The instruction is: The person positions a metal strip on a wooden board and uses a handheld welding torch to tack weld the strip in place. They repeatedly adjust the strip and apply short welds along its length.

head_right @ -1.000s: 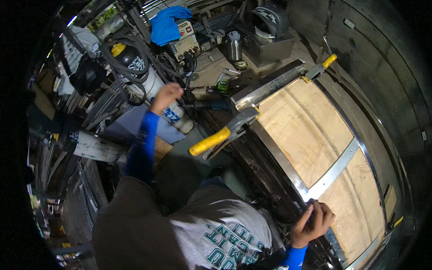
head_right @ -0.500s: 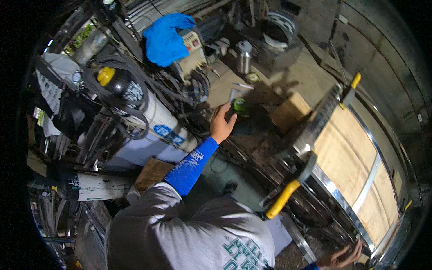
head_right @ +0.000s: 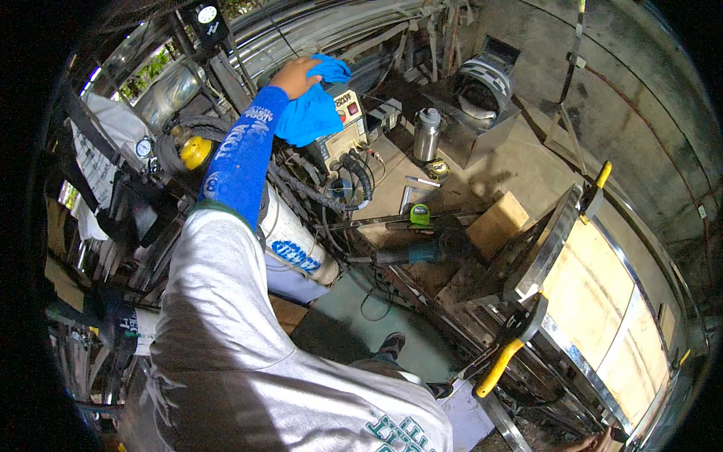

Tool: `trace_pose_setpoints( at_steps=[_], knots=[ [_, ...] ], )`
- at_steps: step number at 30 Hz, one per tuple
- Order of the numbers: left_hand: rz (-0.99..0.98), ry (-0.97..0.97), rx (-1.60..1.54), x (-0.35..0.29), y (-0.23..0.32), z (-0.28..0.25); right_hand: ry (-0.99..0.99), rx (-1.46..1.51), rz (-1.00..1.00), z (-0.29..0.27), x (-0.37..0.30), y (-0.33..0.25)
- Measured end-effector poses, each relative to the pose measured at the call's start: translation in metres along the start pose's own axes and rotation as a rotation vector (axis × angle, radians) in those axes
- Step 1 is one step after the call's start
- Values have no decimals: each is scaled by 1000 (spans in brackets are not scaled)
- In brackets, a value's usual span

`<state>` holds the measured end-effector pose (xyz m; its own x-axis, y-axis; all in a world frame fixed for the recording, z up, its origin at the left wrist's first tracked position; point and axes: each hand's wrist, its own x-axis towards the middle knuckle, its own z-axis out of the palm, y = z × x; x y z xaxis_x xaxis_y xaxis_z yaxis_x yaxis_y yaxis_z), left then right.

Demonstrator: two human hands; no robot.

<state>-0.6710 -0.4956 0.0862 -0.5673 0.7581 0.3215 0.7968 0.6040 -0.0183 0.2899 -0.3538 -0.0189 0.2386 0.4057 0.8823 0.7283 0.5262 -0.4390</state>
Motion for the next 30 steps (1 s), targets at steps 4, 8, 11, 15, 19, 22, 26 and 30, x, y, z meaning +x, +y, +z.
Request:
trace_pose_setpoints(
  at_steps=[4, 8, 11, 15, 19, 22, 26, 30],
  knots=[
    [25, 173, 46, -18, -21, 11, -105, 67, -301, 7, 5, -35],
    [104, 518, -20, -37, -18, -51, -15, 163, -132, -2, 17, -59],
    [-140, 525, 477, -118, -128, -127, -104, 51, -337, -8, 50, -41],
    [-410, 10, 177, -208, -215, -171, -112, -25, -138, 15, 70, -35],
    [-18, -43, 370, -213, -147, -171, -135, 79, -183, 66, 78, -95],
    [63, 137, 360, -230, -159, -168, -187, 250, -382, 91, 69, -121],
    [14, 176, 515, -219, -180, -150, -306, 185, -424, 99, 52, -140],
    [-86, 130, 640, -214, -188, -149, -374, 192, -369, 96, 43, -142]
  ],
)
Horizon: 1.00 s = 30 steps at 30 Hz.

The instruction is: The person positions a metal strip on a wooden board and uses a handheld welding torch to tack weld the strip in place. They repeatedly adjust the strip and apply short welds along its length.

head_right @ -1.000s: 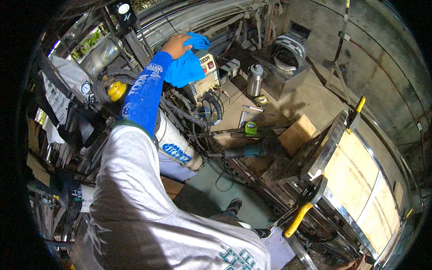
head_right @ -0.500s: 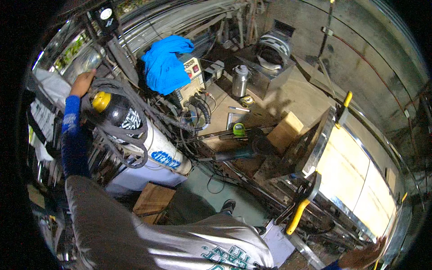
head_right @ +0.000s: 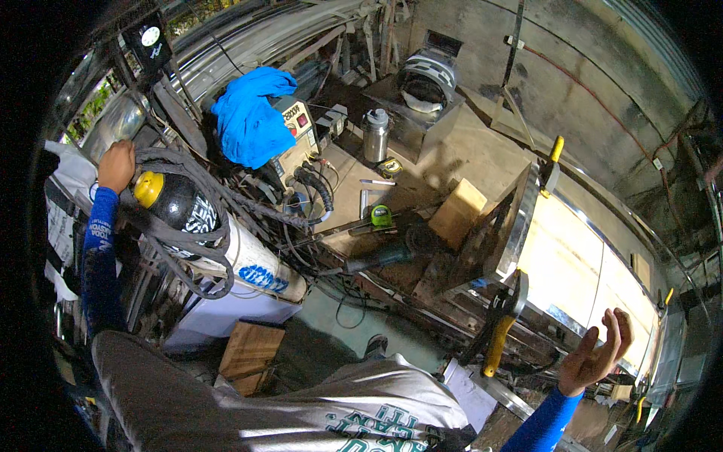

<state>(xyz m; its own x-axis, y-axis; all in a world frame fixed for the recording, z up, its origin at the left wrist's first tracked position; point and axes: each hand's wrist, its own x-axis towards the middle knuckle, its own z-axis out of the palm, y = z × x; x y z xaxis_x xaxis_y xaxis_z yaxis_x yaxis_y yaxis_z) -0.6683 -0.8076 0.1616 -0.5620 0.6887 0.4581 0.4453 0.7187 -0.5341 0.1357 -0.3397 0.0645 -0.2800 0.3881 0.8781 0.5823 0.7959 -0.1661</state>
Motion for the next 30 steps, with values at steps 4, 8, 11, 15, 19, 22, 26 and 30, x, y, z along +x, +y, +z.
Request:
trace_pose_setpoints(
  at_steps=[4, 8, 11, 15, 19, 22, 26, 30],
  knots=[
    [-175, -150, 182, 19, 22, 31, -11, -60, 15, -14, 1, -2],
    [-167, -296, 284, 53, -18, 78, -28, -44, 133, -17, -14, 7],
    [-70, -436, 339, 51, -53, 112, -52, -115, 156, -22, -24, 8],
    [-159, -298, 164, 60, 13, 136, -40, -260, 205, -46, -49, 26],
    [-336, -120, -57, 53, 93, 132, 388, -80, 378, -67, -104, 89],
    [-423, 12, -231, 47, 164, 128, 815, -197, 655, -109, -173, 149],
    [-490, 235, -518, 39, 224, 113, 1256, -139, 1053, -162, -309, 212],
    [-352, 345, -829, -21, 295, 101, 601, -309, 1277, -121, -366, 230]
  ],
)
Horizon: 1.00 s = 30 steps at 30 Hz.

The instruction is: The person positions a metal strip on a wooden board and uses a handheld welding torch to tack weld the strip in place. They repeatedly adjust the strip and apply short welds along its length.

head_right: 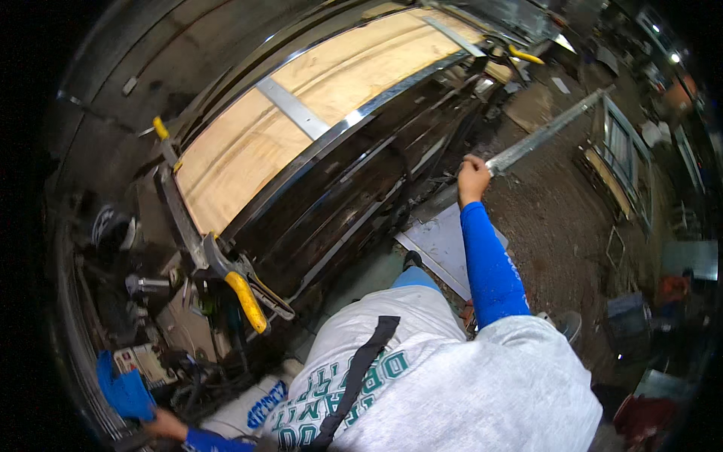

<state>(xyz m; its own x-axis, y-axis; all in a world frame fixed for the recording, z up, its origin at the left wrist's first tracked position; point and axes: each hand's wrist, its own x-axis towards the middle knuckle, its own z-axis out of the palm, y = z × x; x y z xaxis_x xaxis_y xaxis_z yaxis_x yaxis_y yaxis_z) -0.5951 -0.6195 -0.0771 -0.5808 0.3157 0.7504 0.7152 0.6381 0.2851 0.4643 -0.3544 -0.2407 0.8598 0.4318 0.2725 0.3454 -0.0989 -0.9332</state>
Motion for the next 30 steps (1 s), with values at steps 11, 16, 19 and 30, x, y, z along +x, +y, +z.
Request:
trace_pose_setpoints(
  at_steps=[11, 16, 19, 30],
  knots=[
    [219, -1302, -533, -163, 323, -87, -987, -1374, -496, 91, 3, 108],
    [-41, -901, -582, -242, 300, -108, -1050, -1347, -793, 142, 20, 76],
    [-301, -563, -643, -234, 281, -87, -1189, -1490, -801, 150, 22, 60],
    [52, 67, 135, -28, 185, 21, -781, -131, -256, 80, -26, 124]
  ],
)
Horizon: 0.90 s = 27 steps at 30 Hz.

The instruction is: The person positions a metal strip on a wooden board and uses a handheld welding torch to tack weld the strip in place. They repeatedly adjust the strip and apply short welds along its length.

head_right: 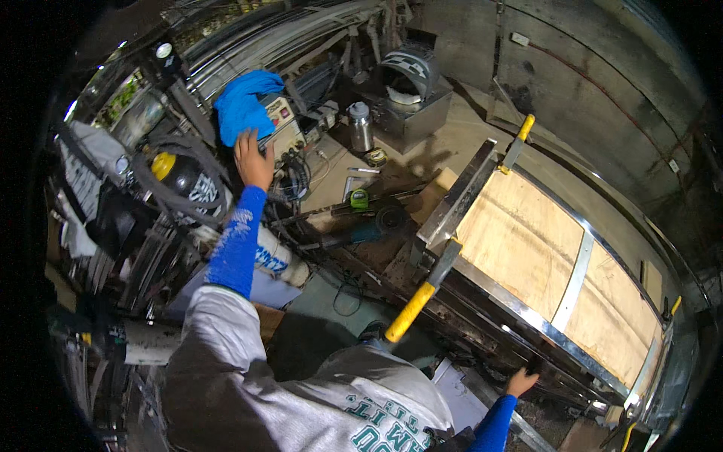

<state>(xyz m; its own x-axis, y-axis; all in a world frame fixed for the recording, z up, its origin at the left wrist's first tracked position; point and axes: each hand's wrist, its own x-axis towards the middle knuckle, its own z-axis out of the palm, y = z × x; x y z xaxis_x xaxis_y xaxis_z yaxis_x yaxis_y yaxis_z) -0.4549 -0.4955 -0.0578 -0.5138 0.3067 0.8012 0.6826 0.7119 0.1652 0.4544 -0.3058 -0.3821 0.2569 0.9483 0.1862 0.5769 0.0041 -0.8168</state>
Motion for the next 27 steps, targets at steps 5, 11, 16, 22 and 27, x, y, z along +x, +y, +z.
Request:
trace_pose_setpoints(
  at_steps=[5, 11, 16, 22, 27],
  knots=[
    [155, -186, 434, 114, -15, 46, 64, 83, 299, 13, -90, -73],
    [113, -498, 487, 142, 30, 53, 242, 90, 363, -5, -185, -81],
    [174, -499, 453, 145, 25, 52, 361, 110, 403, -14, -214, -80],
    [211, -523, 396, 155, 25, 52, 459, -41, 436, -18, -240, -73],
    [407, -68, 51, 126, 6, 49, 505, 35, 681, -2, -256, -68]
  ],
)
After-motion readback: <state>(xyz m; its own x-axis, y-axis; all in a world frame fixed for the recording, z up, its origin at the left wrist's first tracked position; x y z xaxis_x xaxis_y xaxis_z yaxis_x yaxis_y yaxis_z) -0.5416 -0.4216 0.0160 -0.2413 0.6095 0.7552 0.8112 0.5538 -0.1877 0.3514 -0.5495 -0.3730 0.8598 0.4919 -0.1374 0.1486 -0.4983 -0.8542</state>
